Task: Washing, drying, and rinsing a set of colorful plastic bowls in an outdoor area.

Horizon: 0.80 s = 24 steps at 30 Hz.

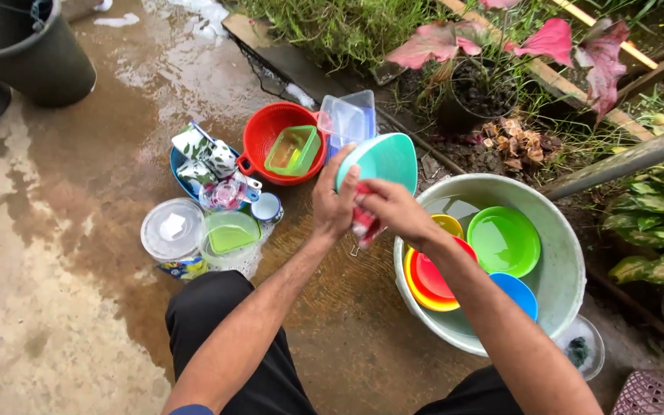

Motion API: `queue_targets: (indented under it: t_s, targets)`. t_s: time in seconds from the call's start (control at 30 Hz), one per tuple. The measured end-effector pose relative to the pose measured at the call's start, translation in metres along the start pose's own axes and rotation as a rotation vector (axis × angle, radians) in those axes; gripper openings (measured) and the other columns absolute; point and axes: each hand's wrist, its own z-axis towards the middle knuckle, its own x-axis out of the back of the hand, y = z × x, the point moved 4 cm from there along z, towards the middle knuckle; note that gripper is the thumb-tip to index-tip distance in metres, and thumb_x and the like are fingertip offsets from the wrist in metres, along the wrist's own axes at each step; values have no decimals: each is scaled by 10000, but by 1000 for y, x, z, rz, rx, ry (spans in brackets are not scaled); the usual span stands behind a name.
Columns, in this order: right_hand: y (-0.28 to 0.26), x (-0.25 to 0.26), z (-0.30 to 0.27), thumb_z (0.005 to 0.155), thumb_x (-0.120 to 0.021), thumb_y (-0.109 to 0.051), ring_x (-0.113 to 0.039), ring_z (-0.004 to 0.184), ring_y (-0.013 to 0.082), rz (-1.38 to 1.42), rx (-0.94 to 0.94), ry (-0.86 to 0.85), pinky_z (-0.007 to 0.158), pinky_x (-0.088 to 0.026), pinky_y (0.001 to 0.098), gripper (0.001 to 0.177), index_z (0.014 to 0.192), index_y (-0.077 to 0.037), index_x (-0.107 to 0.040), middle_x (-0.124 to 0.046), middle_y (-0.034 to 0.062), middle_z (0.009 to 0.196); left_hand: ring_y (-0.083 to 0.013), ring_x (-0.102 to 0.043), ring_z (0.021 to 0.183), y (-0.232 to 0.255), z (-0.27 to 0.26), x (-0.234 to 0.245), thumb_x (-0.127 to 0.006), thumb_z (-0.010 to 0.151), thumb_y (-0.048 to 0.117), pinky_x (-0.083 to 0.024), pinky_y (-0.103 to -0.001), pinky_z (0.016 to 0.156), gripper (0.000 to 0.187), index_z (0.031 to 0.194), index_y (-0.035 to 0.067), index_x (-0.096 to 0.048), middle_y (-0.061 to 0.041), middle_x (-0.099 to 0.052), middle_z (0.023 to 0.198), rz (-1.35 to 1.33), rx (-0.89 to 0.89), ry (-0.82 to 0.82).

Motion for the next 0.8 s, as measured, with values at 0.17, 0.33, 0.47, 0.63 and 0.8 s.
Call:
queue_targets:
  t_s: [0.17,0.33,0.47,0.63,0.8]
  targets:
    - [3,29,13,949,-589,-50,-695,654,200,597,134,234,482,-579,272,414,1349,-134,-523,-673,147,941,-447,-657,1090,13,-16,-10,-380,967,727,-533,-628,899,659,1485,337,-498,-257,-608,1181,49,45,-71]
    - [19,43,20,985,-638,-37,-632,699,231,777,176,531,478,-559,287,455,1346,-164,-392,-587,167,1090,-429,-650,1102,16,-20,-22,-391,944,753,-530,-632,890,701,1501,339,-483,-252,-599,1195,86,22,-153]
    - [9,17,8,963,-658,-27,-568,645,151,254,356,263,505,-520,257,258,1180,-154,-599,-589,66,831,-565,-572,1207,52,-11,-9,-307,987,695,-416,-726,1010,668,1514,309,-448,-369,-581,1236,20,42,-142]
    - [8,20,11,785,-677,5,-755,872,346,-596,543,39,745,-596,457,246,904,-189,-769,-793,97,936,-575,-530,1277,58,8,11,-303,985,711,-384,-681,1083,629,1493,382,-476,-376,-579,1314,45,76,-124]
    - [40,8,5,851,-604,0,-626,1093,360,-1335,1183,95,874,-565,426,270,986,-192,-736,-677,64,1130,-422,-555,1299,16,9,-10,-454,926,676,-400,-508,1161,511,1366,460,-596,-256,-669,1271,239,371,-377]
